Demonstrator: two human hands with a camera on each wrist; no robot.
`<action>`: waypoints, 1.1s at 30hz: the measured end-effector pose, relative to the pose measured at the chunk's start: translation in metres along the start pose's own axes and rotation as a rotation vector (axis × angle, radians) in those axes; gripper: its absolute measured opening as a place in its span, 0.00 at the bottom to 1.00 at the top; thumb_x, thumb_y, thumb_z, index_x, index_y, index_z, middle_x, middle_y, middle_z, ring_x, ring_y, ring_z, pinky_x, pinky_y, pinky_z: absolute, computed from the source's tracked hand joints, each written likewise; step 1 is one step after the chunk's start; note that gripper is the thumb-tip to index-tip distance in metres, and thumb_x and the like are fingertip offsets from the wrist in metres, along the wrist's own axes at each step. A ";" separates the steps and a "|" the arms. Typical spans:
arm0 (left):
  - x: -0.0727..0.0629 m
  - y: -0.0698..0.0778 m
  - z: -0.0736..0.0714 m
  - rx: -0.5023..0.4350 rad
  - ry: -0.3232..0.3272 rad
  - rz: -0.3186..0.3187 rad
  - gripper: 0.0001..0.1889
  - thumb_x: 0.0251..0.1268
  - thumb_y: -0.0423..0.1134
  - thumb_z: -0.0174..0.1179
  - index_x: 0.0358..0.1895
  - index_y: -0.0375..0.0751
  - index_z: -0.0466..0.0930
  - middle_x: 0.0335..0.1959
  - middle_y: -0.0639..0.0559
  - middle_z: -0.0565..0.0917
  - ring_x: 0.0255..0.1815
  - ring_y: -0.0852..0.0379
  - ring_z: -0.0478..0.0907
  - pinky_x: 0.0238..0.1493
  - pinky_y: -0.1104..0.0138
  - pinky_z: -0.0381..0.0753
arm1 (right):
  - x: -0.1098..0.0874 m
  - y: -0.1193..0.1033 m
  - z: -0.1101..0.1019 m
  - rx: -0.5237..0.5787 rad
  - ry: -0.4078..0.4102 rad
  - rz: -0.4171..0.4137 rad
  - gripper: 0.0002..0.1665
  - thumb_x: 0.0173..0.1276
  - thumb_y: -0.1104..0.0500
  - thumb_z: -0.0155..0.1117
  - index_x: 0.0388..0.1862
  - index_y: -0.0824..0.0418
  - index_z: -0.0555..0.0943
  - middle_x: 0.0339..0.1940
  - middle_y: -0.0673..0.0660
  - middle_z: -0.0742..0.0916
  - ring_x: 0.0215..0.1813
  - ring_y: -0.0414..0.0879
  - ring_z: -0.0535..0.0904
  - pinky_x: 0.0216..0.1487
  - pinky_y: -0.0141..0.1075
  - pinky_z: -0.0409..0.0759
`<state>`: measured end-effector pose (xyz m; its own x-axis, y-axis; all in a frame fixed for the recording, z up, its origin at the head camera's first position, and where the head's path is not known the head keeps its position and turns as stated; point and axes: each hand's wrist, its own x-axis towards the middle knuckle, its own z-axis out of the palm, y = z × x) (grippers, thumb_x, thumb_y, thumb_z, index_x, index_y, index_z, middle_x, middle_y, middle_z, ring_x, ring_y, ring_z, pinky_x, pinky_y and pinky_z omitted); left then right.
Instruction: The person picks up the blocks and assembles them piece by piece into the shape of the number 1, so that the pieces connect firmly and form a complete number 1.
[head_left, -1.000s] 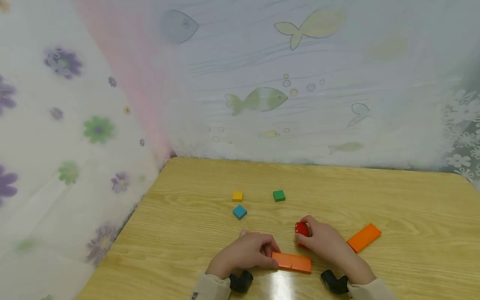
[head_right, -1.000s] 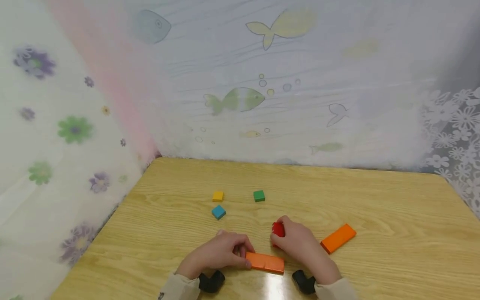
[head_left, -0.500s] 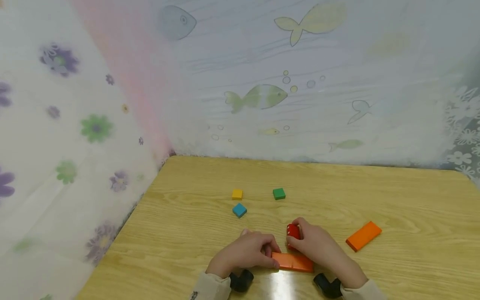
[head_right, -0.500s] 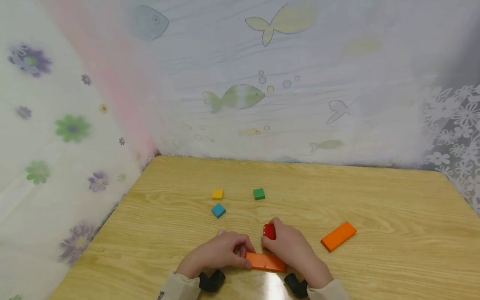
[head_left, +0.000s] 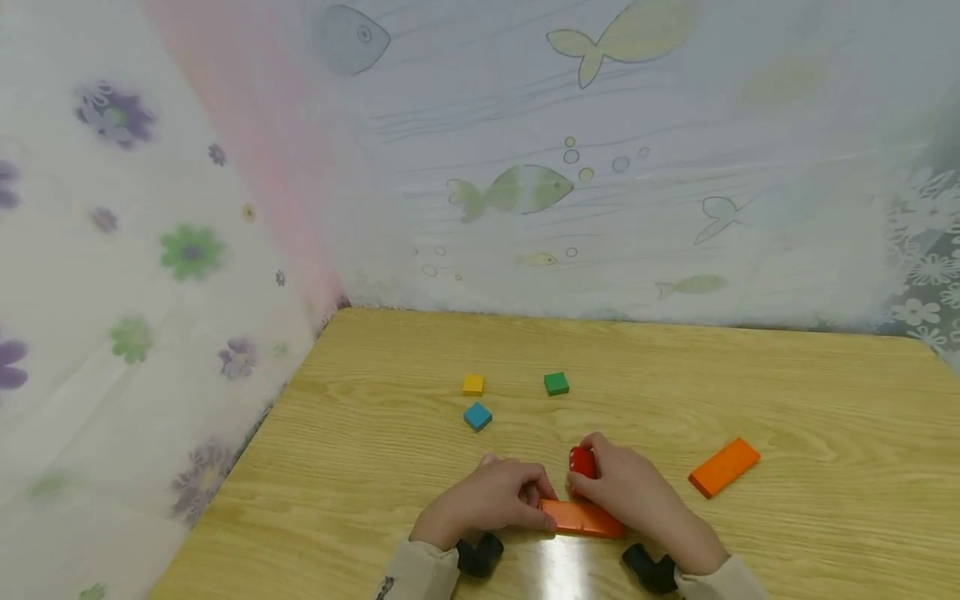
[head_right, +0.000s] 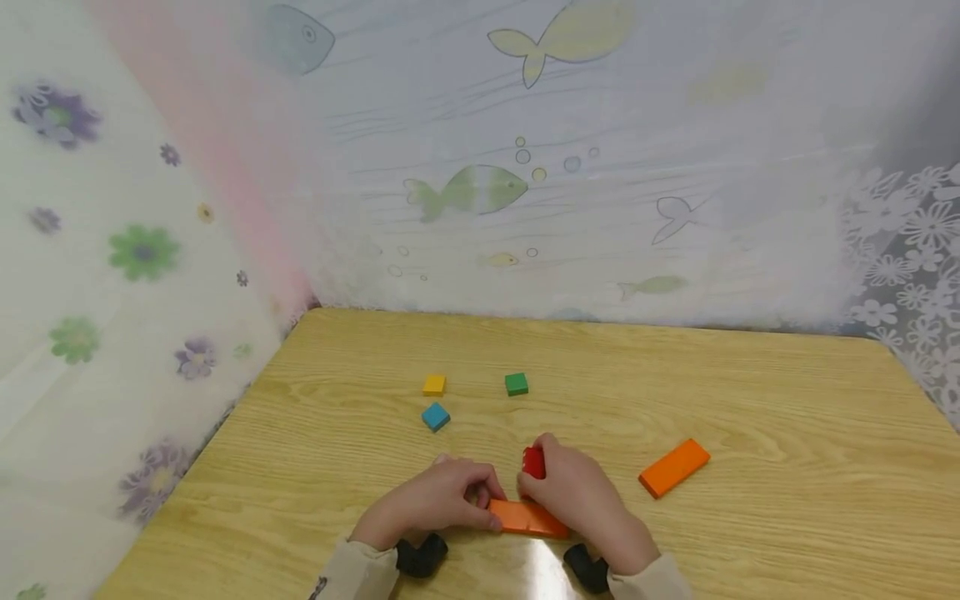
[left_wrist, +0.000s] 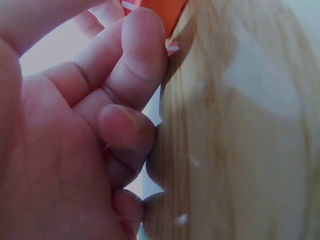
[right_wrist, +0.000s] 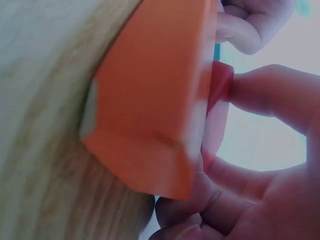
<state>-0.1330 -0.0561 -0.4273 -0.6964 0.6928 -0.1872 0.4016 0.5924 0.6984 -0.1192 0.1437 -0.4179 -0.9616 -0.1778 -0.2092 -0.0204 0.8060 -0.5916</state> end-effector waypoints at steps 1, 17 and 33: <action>-0.001 0.000 0.000 -0.003 0.000 -0.002 0.11 0.49 0.55 0.63 0.33 0.58 0.77 0.19 0.67 0.75 0.22 0.71 0.69 0.41 0.63 0.54 | 0.000 0.000 0.001 -0.003 -0.003 -0.001 0.25 0.55 0.49 0.63 0.49 0.59 0.71 0.25 0.51 0.78 0.22 0.44 0.69 0.22 0.35 0.68; -0.003 0.001 -0.002 -0.008 0.013 -0.015 0.10 0.51 0.53 0.62 0.35 0.57 0.76 0.20 0.67 0.75 0.23 0.71 0.69 0.41 0.64 0.54 | -0.003 -0.004 0.002 -0.066 0.016 -0.002 0.27 0.55 0.46 0.63 0.48 0.60 0.72 0.21 0.51 0.75 0.21 0.44 0.68 0.22 0.35 0.66; -0.001 -0.001 0.000 -0.017 0.001 -0.032 0.13 0.50 0.56 0.62 0.37 0.59 0.75 0.21 0.66 0.76 0.22 0.70 0.70 0.44 0.62 0.54 | 0.000 0.015 -0.014 0.134 -0.132 -0.131 0.21 0.61 0.50 0.59 0.51 0.59 0.72 0.22 0.48 0.77 0.23 0.42 0.71 0.26 0.35 0.68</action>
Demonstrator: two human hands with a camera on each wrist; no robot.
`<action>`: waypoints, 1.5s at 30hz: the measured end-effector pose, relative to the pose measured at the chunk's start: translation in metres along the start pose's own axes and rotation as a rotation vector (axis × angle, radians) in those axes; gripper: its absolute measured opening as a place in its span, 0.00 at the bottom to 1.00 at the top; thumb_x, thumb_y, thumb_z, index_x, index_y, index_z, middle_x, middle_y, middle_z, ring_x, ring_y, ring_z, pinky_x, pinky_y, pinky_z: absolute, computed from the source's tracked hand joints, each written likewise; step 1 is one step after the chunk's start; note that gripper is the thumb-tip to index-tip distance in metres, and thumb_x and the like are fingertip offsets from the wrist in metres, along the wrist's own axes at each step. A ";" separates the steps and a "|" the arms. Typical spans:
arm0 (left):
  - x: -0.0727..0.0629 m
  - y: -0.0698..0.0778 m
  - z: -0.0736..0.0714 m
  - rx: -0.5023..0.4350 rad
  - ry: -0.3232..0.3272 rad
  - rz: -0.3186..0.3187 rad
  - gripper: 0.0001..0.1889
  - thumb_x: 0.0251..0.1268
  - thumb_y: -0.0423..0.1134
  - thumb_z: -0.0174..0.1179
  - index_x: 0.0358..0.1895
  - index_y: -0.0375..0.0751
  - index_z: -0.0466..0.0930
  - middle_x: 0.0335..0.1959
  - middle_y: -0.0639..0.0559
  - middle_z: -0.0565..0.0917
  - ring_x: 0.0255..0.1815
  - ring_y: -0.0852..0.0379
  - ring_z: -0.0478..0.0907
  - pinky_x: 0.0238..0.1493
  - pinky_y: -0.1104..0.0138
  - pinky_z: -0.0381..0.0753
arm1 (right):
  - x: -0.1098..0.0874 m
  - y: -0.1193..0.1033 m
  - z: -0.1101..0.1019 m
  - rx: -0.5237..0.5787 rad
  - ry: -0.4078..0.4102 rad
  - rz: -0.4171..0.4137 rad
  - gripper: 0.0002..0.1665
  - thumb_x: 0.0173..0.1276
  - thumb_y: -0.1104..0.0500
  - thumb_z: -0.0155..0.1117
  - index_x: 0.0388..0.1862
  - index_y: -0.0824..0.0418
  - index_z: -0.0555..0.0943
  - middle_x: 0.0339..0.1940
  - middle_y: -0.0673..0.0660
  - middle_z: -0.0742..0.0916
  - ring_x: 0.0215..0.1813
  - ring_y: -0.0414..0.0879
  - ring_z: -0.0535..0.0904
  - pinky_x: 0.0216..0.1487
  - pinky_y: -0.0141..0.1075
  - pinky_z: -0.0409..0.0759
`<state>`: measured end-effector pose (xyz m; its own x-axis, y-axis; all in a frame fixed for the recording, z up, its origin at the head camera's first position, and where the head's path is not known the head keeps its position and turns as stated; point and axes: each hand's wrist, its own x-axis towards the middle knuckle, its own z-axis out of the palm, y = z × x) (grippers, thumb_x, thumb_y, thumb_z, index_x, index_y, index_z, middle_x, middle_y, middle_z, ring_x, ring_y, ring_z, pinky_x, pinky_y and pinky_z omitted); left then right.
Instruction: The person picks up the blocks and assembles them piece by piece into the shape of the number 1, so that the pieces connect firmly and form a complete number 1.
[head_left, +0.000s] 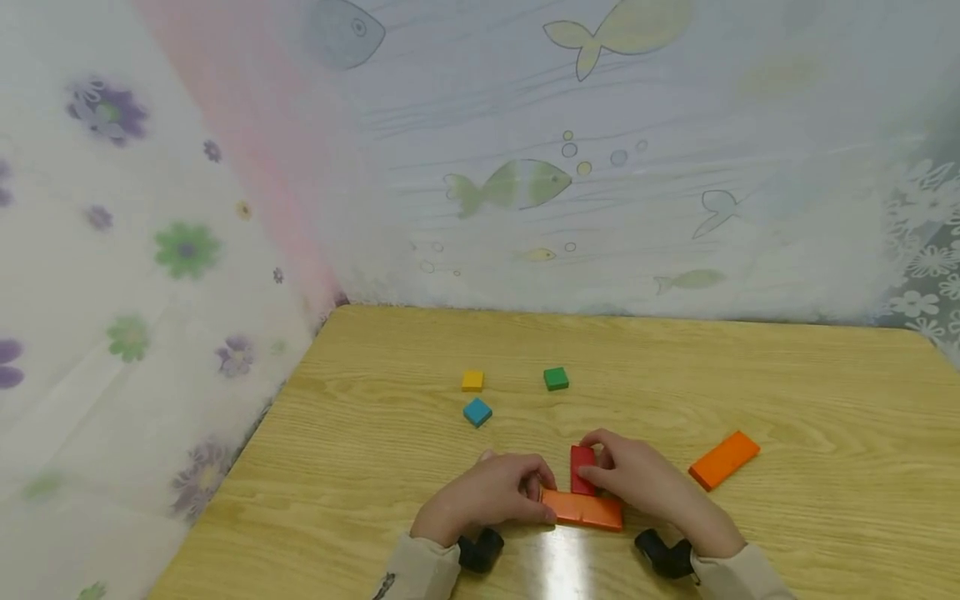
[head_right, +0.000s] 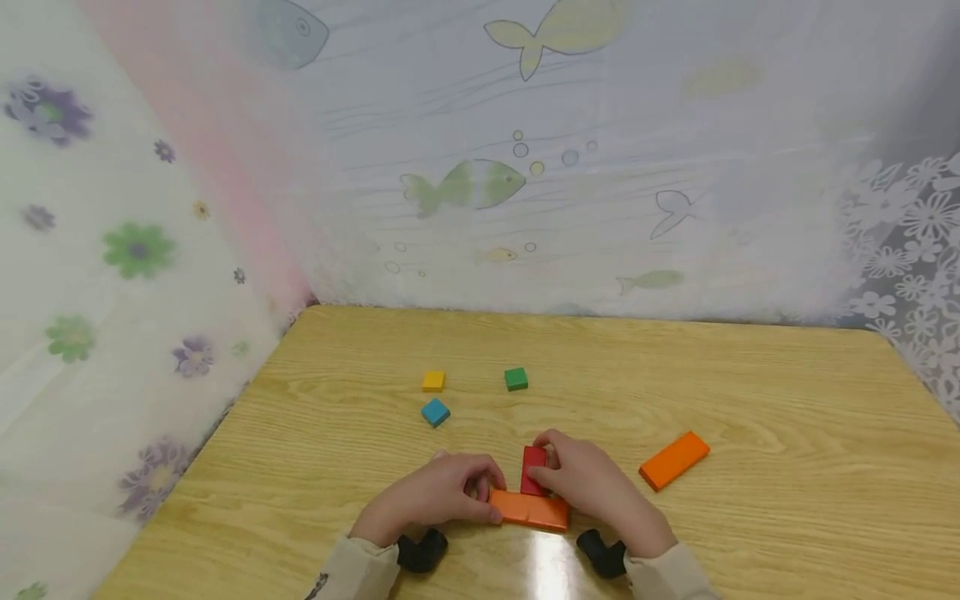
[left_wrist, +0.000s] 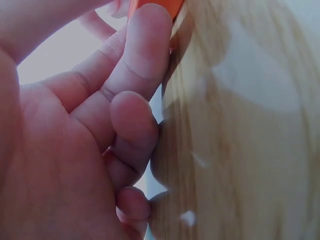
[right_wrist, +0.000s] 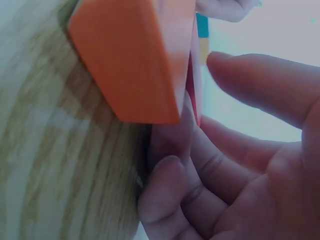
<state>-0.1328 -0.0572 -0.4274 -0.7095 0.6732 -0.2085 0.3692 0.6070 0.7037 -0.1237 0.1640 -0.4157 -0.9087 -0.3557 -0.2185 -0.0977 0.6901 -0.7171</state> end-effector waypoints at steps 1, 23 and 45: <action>0.000 0.000 0.000 0.001 -0.002 -0.004 0.13 0.50 0.56 0.62 0.37 0.59 0.75 0.20 0.67 0.76 0.22 0.70 0.70 0.44 0.62 0.54 | 0.000 0.001 0.000 -0.008 -0.001 -0.009 0.21 0.61 0.51 0.60 0.51 0.59 0.73 0.22 0.48 0.77 0.23 0.42 0.70 0.26 0.35 0.68; -0.003 0.002 -0.002 -0.004 -0.013 0.000 0.12 0.49 0.53 0.64 0.36 0.58 0.75 0.21 0.66 0.75 0.23 0.70 0.70 0.42 0.63 0.54 | 0.002 0.007 0.001 0.028 -0.040 -0.026 0.23 0.61 0.51 0.60 0.53 0.57 0.72 0.24 0.47 0.78 0.25 0.43 0.72 0.28 0.36 0.69; 0.000 0.003 0.000 0.008 -0.004 -0.003 0.12 0.50 0.54 0.63 0.37 0.59 0.76 0.20 0.67 0.75 0.23 0.70 0.70 0.42 0.63 0.55 | -0.002 0.013 -0.013 0.018 0.005 -0.035 0.24 0.63 0.45 0.55 0.53 0.57 0.72 0.23 0.48 0.79 0.23 0.44 0.73 0.26 0.35 0.70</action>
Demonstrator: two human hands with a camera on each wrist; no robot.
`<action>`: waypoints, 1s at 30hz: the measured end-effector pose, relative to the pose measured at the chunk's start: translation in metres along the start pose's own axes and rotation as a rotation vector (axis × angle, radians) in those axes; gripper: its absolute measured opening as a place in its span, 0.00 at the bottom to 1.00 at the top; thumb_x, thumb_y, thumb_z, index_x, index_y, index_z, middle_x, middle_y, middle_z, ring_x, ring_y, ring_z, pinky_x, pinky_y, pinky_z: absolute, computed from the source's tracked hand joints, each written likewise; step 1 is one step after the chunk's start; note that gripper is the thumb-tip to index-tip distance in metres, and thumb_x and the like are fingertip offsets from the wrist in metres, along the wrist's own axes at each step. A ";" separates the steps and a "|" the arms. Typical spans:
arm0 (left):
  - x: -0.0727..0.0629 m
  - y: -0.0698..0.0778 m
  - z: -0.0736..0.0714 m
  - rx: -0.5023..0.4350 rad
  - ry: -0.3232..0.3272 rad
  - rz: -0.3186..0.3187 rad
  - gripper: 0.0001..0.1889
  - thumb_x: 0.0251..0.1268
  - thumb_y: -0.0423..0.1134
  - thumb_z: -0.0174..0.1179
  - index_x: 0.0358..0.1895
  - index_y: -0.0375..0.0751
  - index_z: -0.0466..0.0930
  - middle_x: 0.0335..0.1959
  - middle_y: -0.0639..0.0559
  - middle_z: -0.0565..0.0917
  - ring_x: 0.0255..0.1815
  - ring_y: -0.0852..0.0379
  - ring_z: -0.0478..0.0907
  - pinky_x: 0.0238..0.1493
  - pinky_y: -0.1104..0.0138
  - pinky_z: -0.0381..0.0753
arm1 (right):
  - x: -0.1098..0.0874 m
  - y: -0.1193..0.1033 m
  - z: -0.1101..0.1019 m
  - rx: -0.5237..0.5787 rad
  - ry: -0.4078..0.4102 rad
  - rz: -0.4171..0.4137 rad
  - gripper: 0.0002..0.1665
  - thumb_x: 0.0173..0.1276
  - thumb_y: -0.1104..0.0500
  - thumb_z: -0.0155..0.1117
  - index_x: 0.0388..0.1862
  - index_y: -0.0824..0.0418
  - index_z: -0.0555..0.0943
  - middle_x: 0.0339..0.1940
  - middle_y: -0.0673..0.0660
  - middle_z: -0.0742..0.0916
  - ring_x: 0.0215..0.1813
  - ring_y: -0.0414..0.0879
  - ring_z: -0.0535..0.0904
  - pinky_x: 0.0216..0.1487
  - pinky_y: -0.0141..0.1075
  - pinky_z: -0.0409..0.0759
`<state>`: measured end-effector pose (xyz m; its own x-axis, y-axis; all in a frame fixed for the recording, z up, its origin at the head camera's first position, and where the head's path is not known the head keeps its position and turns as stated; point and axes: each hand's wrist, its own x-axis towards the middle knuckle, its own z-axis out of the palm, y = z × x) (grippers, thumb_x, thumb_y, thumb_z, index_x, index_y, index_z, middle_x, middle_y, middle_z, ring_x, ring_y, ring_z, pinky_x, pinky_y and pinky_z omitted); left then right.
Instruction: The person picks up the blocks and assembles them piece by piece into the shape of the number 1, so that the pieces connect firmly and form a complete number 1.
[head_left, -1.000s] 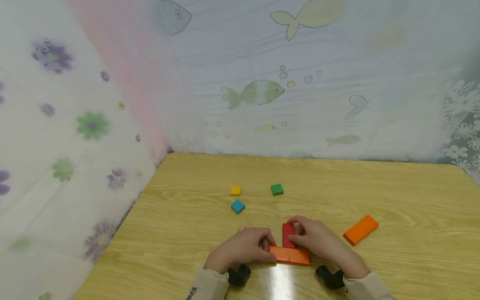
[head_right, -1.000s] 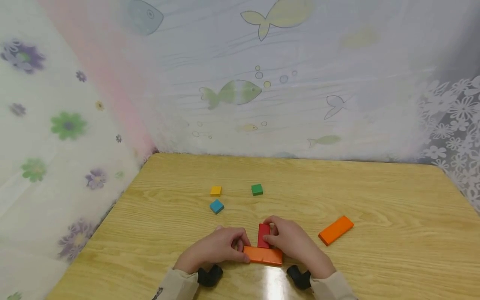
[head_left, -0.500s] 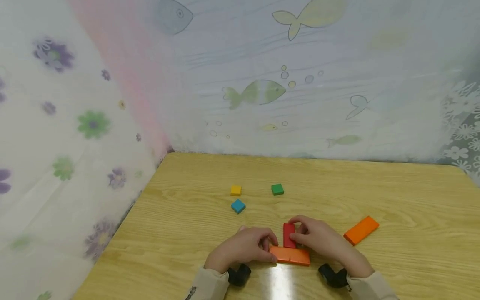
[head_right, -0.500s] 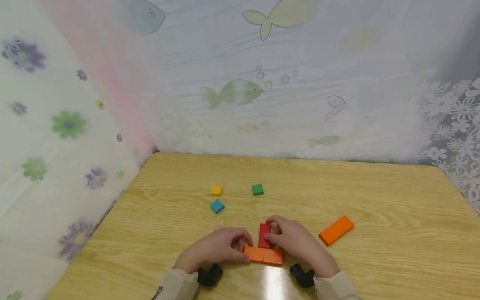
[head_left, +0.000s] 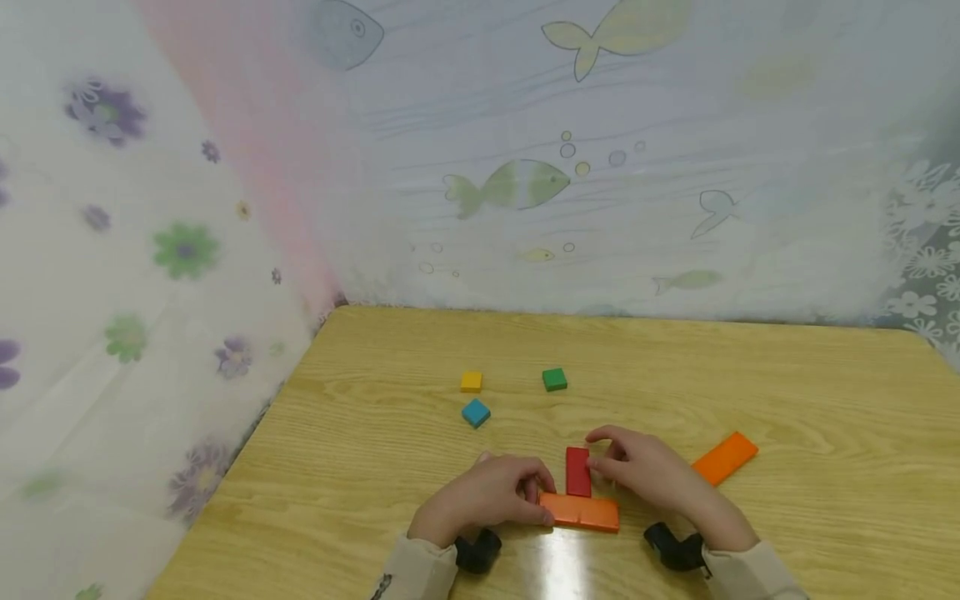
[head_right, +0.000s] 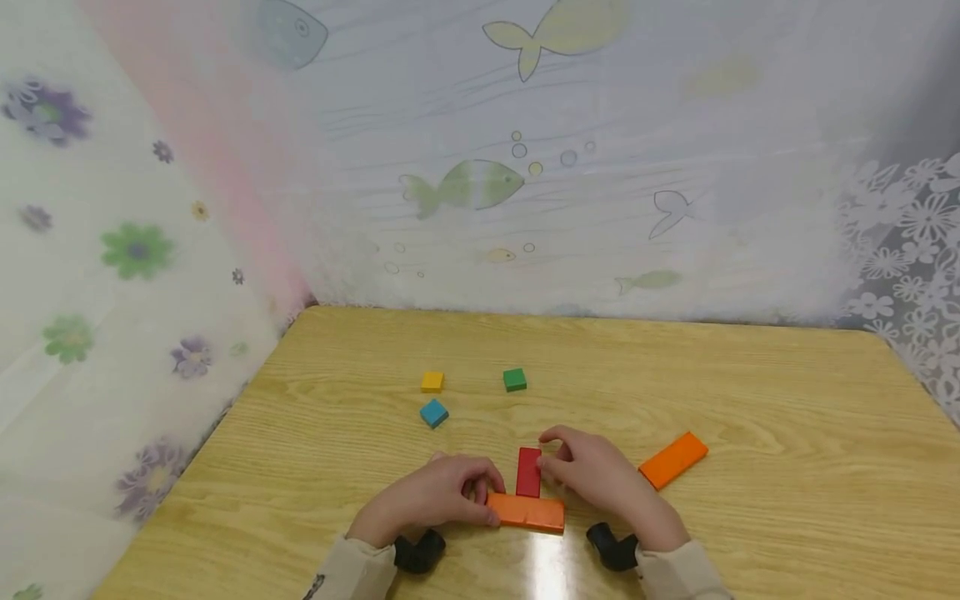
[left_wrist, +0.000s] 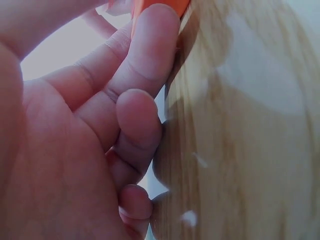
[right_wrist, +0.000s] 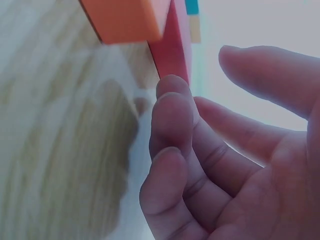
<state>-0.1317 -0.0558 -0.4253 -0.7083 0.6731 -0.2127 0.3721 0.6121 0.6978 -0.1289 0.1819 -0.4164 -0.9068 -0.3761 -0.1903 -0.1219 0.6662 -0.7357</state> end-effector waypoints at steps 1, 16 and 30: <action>0.000 0.000 0.000 0.003 0.001 0.004 0.12 0.50 0.54 0.63 0.37 0.59 0.76 0.20 0.67 0.75 0.23 0.71 0.70 0.42 0.63 0.55 | 0.000 0.000 -0.001 0.000 0.006 -0.003 0.24 0.63 0.45 0.55 0.54 0.57 0.72 0.23 0.48 0.79 0.23 0.44 0.73 0.26 0.35 0.70; 0.000 -0.003 0.000 -0.005 0.008 0.004 0.12 0.49 0.54 0.63 0.37 0.59 0.76 0.20 0.67 0.75 0.24 0.71 0.70 0.44 0.63 0.55 | -0.007 0.013 -0.023 0.010 0.077 0.012 0.24 0.65 0.49 0.55 0.55 0.61 0.72 0.24 0.50 0.79 0.24 0.45 0.73 0.27 0.36 0.71; 0.001 -0.003 0.001 -0.017 -0.002 -0.008 0.11 0.50 0.54 0.63 0.36 0.61 0.76 0.21 0.67 0.76 0.24 0.70 0.70 0.43 0.63 0.55 | -0.019 0.031 -0.052 0.063 0.111 0.064 0.29 0.66 0.47 0.52 0.58 0.65 0.68 0.28 0.54 0.80 0.27 0.48 0.75 0.28 0.39 0.73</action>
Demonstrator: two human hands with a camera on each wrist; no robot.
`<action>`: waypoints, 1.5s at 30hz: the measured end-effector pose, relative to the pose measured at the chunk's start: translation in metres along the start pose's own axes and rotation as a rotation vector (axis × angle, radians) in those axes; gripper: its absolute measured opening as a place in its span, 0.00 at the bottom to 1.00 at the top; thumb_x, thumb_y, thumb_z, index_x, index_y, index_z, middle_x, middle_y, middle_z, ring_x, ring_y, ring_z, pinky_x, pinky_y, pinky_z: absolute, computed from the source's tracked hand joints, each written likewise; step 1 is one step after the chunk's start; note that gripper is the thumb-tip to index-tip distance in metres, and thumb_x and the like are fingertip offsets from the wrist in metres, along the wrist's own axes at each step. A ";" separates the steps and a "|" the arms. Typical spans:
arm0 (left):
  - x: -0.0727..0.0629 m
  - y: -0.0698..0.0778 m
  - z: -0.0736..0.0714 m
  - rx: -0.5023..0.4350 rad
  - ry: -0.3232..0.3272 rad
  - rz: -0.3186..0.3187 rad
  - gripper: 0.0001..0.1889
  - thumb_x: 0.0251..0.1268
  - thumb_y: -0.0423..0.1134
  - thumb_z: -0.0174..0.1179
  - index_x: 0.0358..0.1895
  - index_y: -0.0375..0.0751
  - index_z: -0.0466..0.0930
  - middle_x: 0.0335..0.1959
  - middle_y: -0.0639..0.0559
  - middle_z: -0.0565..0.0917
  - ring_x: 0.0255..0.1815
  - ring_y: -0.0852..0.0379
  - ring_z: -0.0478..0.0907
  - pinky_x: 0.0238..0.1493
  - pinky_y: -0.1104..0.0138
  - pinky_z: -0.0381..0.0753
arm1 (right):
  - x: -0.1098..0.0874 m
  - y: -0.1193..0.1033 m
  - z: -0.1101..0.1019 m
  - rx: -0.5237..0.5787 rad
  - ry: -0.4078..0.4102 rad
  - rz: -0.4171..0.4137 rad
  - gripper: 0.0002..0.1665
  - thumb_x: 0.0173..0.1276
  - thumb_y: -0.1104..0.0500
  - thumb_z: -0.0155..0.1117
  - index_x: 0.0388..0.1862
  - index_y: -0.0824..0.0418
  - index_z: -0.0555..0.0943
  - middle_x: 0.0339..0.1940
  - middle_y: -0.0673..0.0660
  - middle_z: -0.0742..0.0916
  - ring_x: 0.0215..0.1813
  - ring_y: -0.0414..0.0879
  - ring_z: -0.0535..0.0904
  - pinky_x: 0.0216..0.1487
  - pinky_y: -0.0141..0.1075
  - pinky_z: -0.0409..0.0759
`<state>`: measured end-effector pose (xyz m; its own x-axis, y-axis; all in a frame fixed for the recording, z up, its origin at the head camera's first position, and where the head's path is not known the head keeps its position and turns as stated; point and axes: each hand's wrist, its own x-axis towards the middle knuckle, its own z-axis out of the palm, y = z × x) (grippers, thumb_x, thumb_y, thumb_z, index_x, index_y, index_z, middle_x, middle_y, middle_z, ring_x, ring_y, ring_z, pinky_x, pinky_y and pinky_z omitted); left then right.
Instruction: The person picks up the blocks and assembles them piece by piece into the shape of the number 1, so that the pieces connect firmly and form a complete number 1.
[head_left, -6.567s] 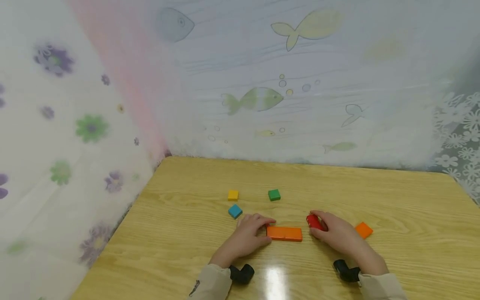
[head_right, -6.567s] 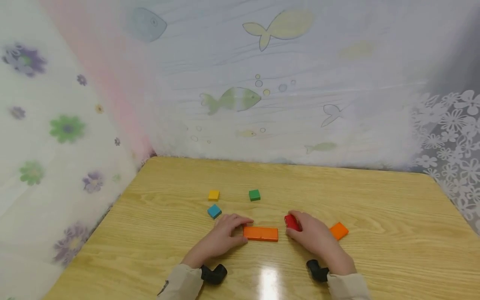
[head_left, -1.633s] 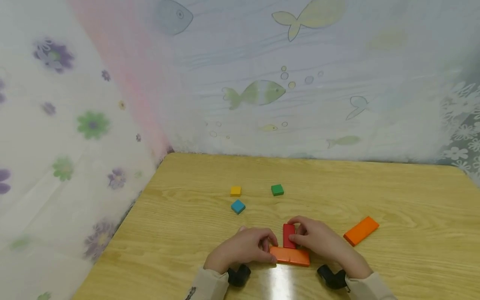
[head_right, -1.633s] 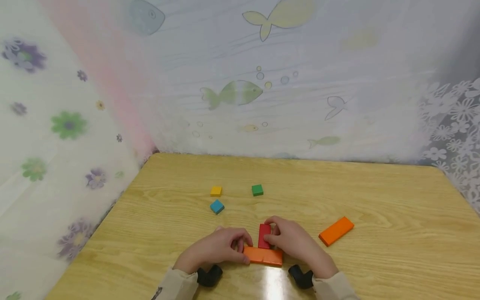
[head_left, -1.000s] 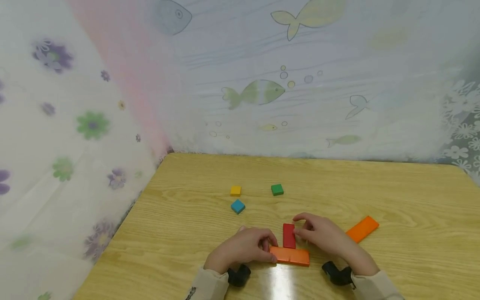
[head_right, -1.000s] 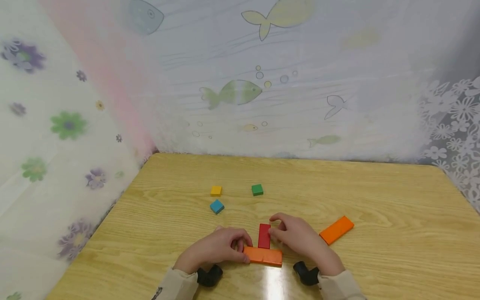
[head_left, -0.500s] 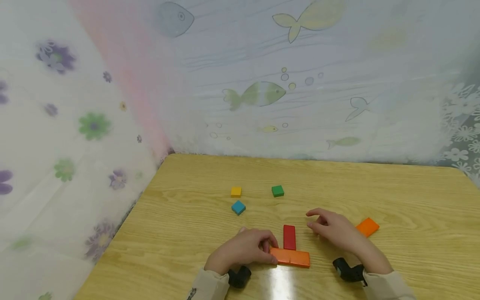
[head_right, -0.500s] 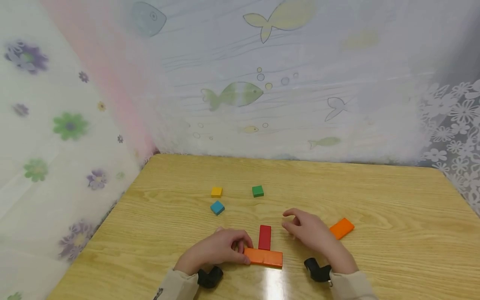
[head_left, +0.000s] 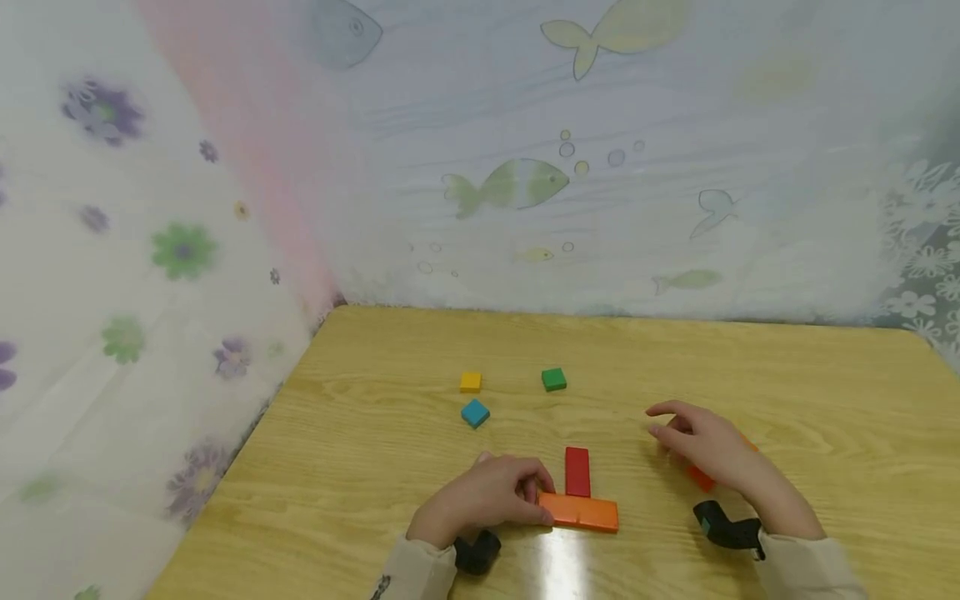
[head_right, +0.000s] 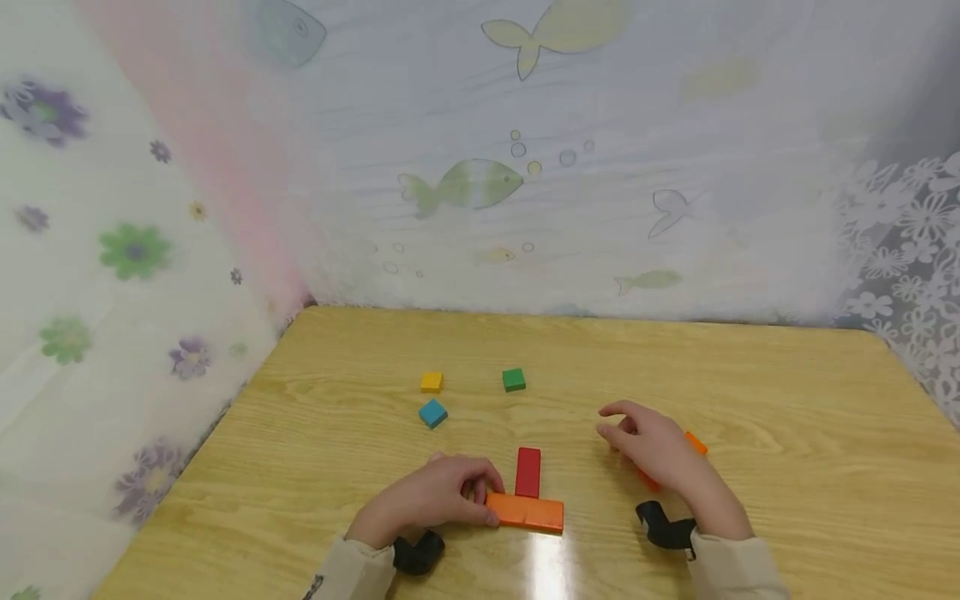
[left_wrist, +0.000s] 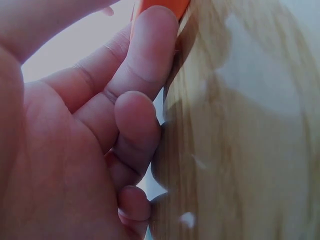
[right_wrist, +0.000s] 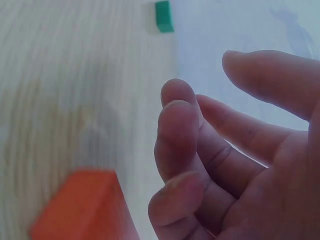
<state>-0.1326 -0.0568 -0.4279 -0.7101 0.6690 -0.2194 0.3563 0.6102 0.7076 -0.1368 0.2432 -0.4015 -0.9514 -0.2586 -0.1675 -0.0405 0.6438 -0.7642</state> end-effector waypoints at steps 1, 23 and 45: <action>0.000 0.000 -0.001 0.001 0.004 0.001 0.11 0.49 0.54 0.63 0.36 0.60 0.76 0.21 0.67 0.76 0.24 0.70 0.70 0.44 0.63 0.55 | -0.001 0.000 -0.003 0.008 -0.002 0.007 0.29 0.66 0.47 0.52 0.58 0.65 0.67 0.29 0.55 0.80 0.27 0.49 0.75 0.28 0.39 0.73; 0.000 0.001 -0.002 -0.012 0.001 0.021 0.12 0.50 0.53 0.63 0.37 0.58 0.76 0.20 0.67 0.75 0.24 0.71 0.70 0.44 0.63 0.55 | -0.014 0.036 -0.037 -0.054 0.035 0.113 0.32 0.68 0.43 0.47 0.58 0.67 0.67 0.31 0.56 0.79 0.29 0.47 0.71 0.30 0.38 0.69; -0.001 0.002 -0.001 -0.002 0.011 0.005 0.11 0.49 0.52 0.64 0.36 0.58 0.76 0.20 0.67 0.75 0.23 0.71 0.70 0.46 0.62 0.54 | -0.025 0.059 -0.052 -0.018 0.039 0.230 0.37 0.68 0.41 0.43 0.59 0.72 0.63 0.22 0.56 0.74 0.25 0.48 0.71 0.27 0.37 0.69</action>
<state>-0.1316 -0.0562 -0.4258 -0.7151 0.6674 -0.2079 0.3590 0.6058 0.7100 -0.1314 0.3253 -0.4096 -0.9471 -0.0756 -0.3119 0.1740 0.6956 -0.6971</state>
